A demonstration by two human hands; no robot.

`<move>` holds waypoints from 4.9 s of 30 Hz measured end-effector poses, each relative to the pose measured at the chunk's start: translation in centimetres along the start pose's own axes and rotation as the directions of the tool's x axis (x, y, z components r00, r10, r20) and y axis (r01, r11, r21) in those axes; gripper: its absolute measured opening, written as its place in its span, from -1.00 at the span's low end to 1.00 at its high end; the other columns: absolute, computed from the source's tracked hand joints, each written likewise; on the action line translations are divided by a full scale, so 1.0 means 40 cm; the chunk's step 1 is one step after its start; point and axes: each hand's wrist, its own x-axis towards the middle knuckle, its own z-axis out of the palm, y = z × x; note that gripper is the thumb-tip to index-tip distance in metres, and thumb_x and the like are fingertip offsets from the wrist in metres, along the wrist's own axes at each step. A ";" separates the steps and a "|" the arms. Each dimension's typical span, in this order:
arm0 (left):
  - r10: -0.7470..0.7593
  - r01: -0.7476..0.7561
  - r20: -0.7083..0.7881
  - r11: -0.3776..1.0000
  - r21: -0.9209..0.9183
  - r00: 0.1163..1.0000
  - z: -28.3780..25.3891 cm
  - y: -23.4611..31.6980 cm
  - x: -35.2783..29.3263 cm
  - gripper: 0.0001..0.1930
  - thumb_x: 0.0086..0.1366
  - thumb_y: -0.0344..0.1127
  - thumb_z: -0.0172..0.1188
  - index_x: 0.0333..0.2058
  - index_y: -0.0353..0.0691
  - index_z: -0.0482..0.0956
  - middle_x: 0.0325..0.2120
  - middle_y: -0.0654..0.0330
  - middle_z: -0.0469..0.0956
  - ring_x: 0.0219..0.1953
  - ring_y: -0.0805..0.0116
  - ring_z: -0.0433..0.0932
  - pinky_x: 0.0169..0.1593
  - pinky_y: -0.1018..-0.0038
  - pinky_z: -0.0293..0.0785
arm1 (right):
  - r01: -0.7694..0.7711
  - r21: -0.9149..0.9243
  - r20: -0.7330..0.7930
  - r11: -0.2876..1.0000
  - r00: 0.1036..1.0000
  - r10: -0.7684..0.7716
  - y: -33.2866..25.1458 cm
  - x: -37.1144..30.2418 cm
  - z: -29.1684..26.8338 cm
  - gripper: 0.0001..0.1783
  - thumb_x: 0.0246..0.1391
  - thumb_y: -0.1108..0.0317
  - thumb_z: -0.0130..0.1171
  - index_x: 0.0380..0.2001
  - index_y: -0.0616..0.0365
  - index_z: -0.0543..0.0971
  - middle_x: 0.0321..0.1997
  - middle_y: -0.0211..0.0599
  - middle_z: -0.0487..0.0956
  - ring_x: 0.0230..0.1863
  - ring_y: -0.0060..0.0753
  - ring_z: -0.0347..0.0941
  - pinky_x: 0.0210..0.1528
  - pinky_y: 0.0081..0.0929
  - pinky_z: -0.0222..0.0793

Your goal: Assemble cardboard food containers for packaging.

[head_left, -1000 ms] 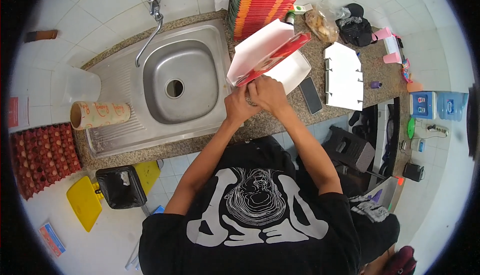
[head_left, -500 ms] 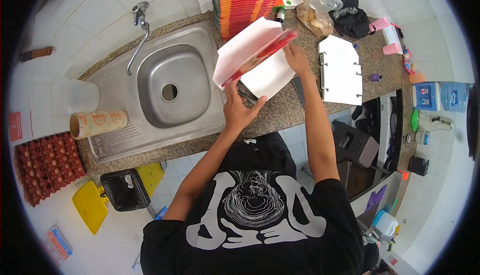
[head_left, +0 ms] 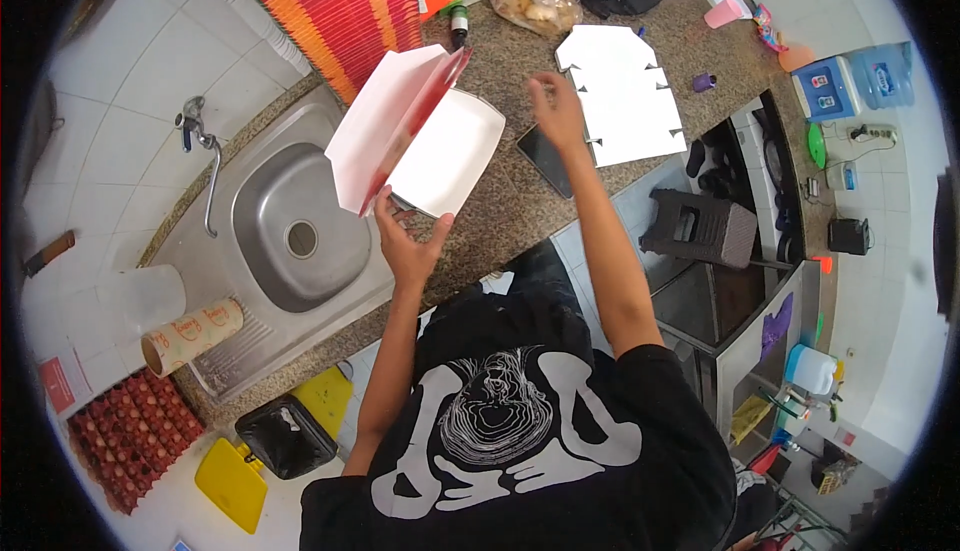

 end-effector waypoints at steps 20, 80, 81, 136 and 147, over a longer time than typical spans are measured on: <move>0.259 -0.226 -0.525 0.966 0.127 0.811 0.173 0.085 -0.143 -0.53 0.24 -0.42 0.26 0.11 -0.30 0.36 -0.04 0.08 0.37 -0.09 0.33 0.42 -0.10 0.40 0.41 | -0.244 -0.120 0.523 0.962 0.809 0.270 0.457 0.040 -0.253 -0.50 0.01 0.01 0.35 -0.12 0.21 0.65 -0.17 -0.12 0.69 -0.12 -0.24 0.64 -0.03 -0.36 0.51; 0.148 0.269 0.590 0.784 -0.560 0.794 0.786 0.545 0.030 -0.32 0.36 -0.18 0.18 0.34 -0.31 0.12 0.28 -0.02 0.24 0.25 0.25 0.35 0.22 0.39 0.33 | 0.168 0.165 -0.247 0.972 0.961 -0.124 0.176 -0.045 -0.853 -0.78 -0.07 0.53 0.31 -0.27 0.18 0.71 -0.34 -0.22 0.68 -0.35 -0.31 0.59 -0.27 -0.48 0.45; 0.296 0.384 0.615 0.566 -0.729 0.731 0.761 0.596 -0.007 -0.35 0.36 -0.19 0.18 0.32 -0.31 0.16 0.25 0.02 0.30 0.22 0.29 0.38 0.19 0.38 0.36 | 0.255 0.131 -0.185 0.958 0.956 -0.229 0.139 -0.061 -0.826 -0.75 -0.13 0.53 0.32 -0.28 0.15 0.72 -0.32 -0.22 0.68 -0.34 -0.22 0.59 -0.27 -0.44 0.47; 0.118 0.227 0.408 0.677 -0.700 0.905 0.425 0.452 -0.306 -0.60 0.49 -0.06 -0.01 -0.20 -0.33 0.58 -0.48 0.41 0.46 -0.40 0.69 0.35 -0.36 0.64 0.33 | -0.046 0.385 -0.295 0.922 0.940 0.170 -0.224 -0.521 -0.488 -0.66 0.08 0.58 0.19 -0.03 0.32 0.62 0.24 0.16 0.44 0.26 0.05 0.40 0.19 -0.25 0.35; 0.397 -0.196 0.531 0.897 -0.395 0.749 0.280 0.386 -0.340 -0.73 0.46 -0.28 -0.04 0.00 -0.30 0.47 -0.60 0.08 0.50 -0.57 0.34 0.54 -0.44 0.38 0.39 | -0.262 0.702 0.187 0.662 0.965 0.183 -0.166 -0.618 -0.605 -0.80 0.27 0.35 0.10 -0.30 0.30 0.54 0.11 -0.11 0.42 0.00 -0.32 0.47 -0.37 -0.58 0.51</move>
